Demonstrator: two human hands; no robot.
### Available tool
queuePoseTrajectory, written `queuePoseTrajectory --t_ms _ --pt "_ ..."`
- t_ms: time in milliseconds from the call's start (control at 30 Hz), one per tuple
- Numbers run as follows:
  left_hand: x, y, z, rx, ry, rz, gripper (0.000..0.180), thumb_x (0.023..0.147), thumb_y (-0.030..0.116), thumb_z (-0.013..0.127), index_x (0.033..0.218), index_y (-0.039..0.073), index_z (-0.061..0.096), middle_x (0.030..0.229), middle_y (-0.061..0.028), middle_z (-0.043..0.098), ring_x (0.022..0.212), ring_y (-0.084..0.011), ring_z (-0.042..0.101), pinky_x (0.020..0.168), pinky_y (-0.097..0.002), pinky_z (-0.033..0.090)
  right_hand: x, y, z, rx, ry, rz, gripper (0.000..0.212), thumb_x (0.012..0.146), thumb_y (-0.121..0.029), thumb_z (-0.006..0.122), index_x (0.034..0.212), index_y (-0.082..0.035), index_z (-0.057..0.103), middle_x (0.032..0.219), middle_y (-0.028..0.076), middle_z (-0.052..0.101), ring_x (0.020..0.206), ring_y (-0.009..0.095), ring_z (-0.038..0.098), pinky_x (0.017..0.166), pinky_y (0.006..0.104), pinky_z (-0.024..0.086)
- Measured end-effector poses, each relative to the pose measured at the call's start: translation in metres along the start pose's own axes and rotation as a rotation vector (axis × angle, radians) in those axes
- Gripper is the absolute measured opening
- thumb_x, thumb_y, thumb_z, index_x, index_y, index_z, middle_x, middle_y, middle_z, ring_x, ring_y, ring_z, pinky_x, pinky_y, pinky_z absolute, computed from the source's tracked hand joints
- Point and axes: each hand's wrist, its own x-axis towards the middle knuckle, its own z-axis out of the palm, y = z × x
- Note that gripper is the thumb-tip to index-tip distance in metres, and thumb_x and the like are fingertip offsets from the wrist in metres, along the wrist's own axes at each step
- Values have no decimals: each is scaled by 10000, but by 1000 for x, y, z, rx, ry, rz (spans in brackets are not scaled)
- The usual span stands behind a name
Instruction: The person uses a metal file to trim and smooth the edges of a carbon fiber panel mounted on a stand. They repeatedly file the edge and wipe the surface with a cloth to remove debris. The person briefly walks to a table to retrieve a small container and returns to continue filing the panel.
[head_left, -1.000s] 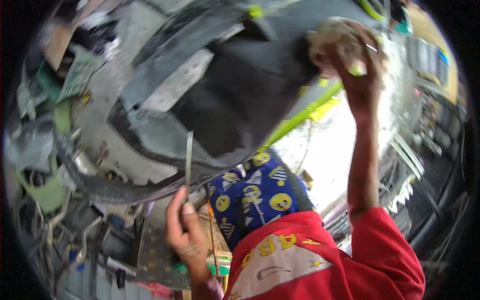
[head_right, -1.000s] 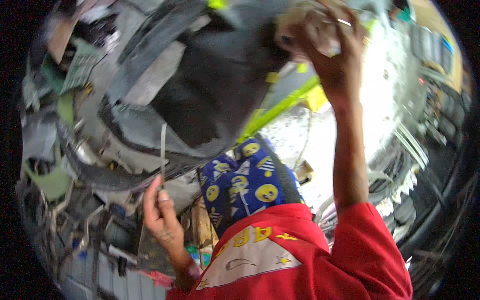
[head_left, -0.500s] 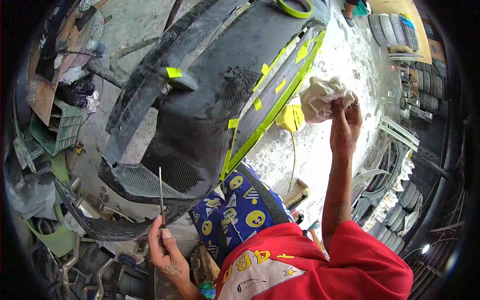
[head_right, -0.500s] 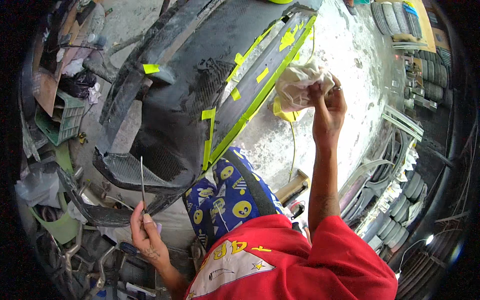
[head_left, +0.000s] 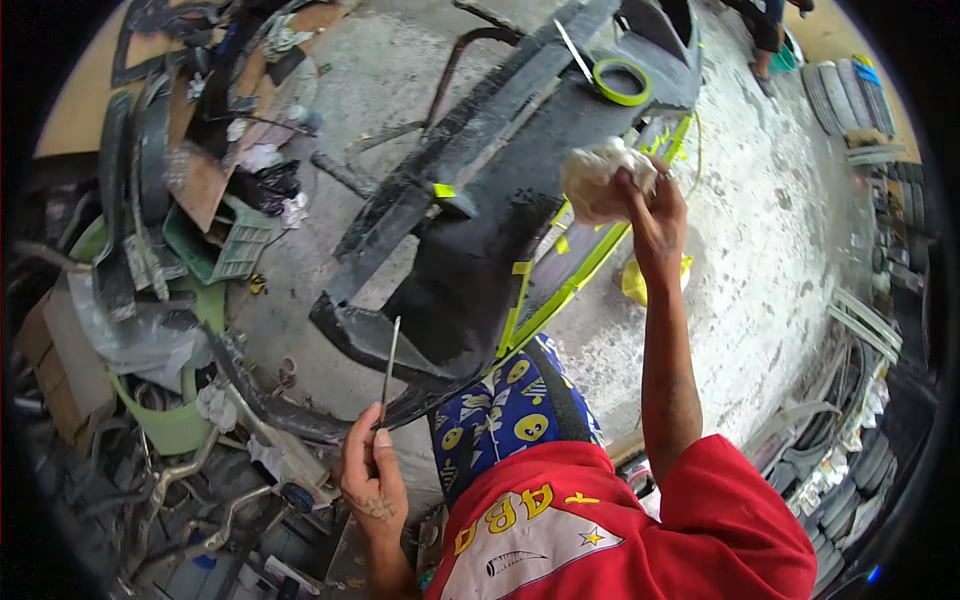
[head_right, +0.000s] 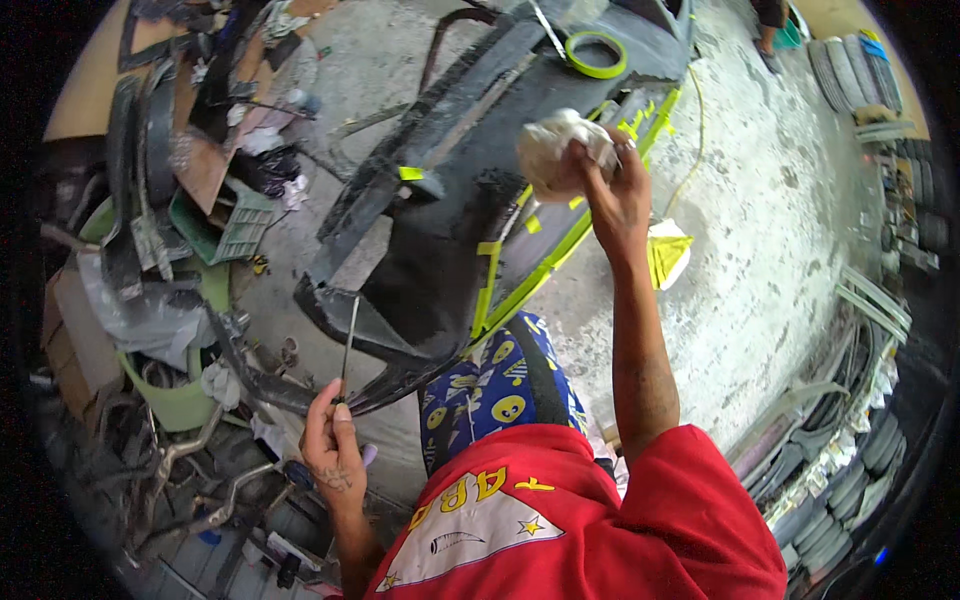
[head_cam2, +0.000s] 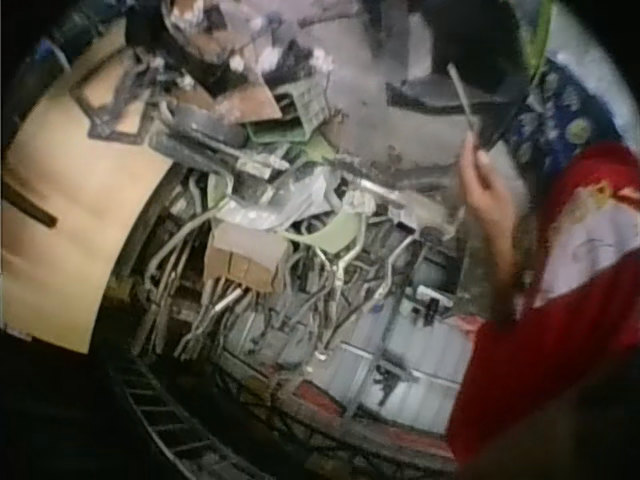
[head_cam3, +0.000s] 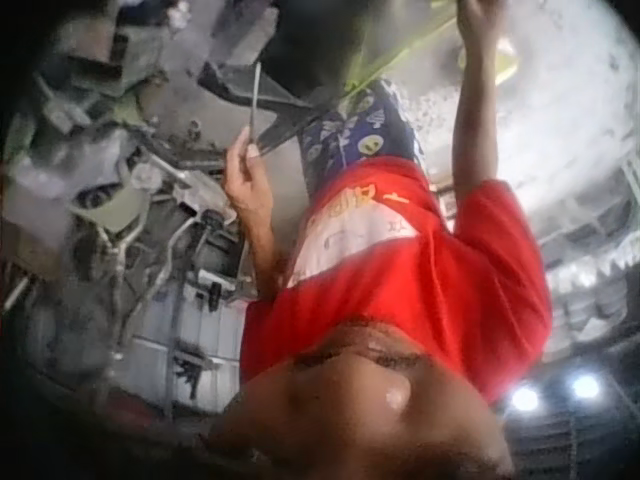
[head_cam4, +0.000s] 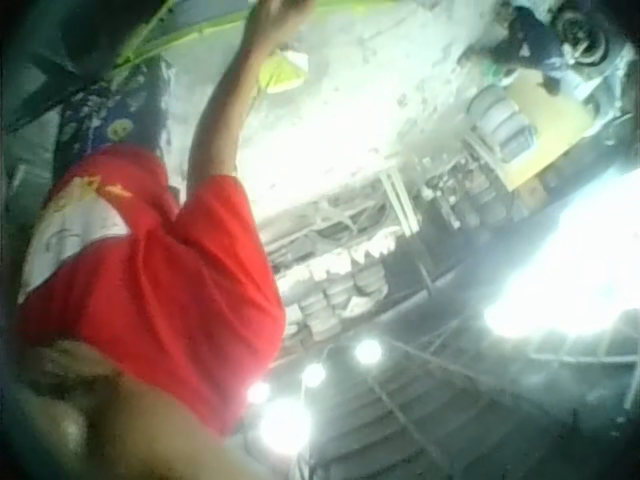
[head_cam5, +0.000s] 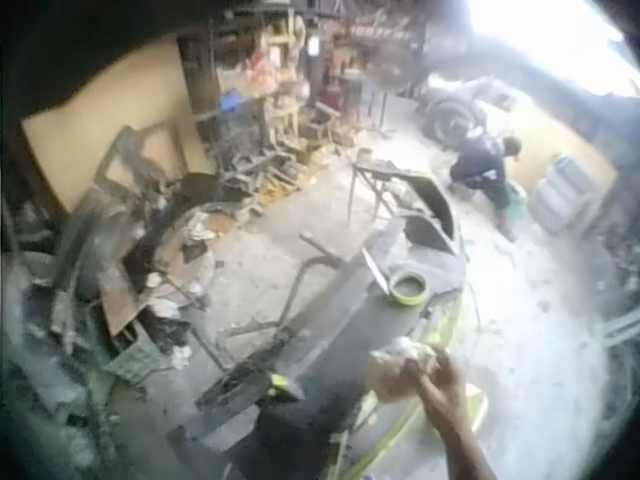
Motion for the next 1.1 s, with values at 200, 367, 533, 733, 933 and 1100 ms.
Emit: queuePoseTrajectory --t_ms 200,367,533,733,933,1100 --pt "-26 13 -19 23 43 -19 325 1038 58 558 1339 -35 637 1187 -189 719 1031 -281 695 871 -366 540 77 -13 112 -199 -317 -500 344 888 -171 770 1159 9 658 1093 175 647 1045 374 613 930 423 496" --pt "-48 18 -29 31 131 -28 330 1032 48 553 1342 -27 636 1193 -201 739 1022 -312 733 871 -391 561 92 -7 217 -407 -638 -818 341 875 -182 779 1148 -9 669 1152 184 639 1099 411 594 944 460 497" --pt "-61 17 -31 17 216 -55 336 1032 55 553 1351 -12 638 1170 -193 744 999 -286 734 850 -379 557 82 43 281 -832 -1091 -938 263 920 -325 654 942 -73 727 1091 141 709 1098 366 653 927 472 535" --pt "-75 4 -41 46 229 -214 330 1037 79 560 1341 -14 651 1090 -180 745 921 -234 713 779 -352 546 72 61 291 -939 -1381 -718 411 959 -447 648 1064 -60 734 976 206 755 948 392 740 840 494 587" --pt "-70 -3 -36 40 318 -66 325 1043 83 561 1339 4 670 975 -124 731 784 -168 649 697 -317 522 67 54 301 -1136 -1155 -738 521 892 -545 710 1258 -174 713 1254 119 719 1171 353 693 932 531 565" --pt "-69 -10 -34 28 274 -81 325 1052 88 558 1347 -1 663 966 -116 728 774 -150 638 687 -304 520 47 67 301 -1306 -1196 -676 675 902 -658 654 1365 -168 649 1361 163 660 1270 397 632 1088 562 460"
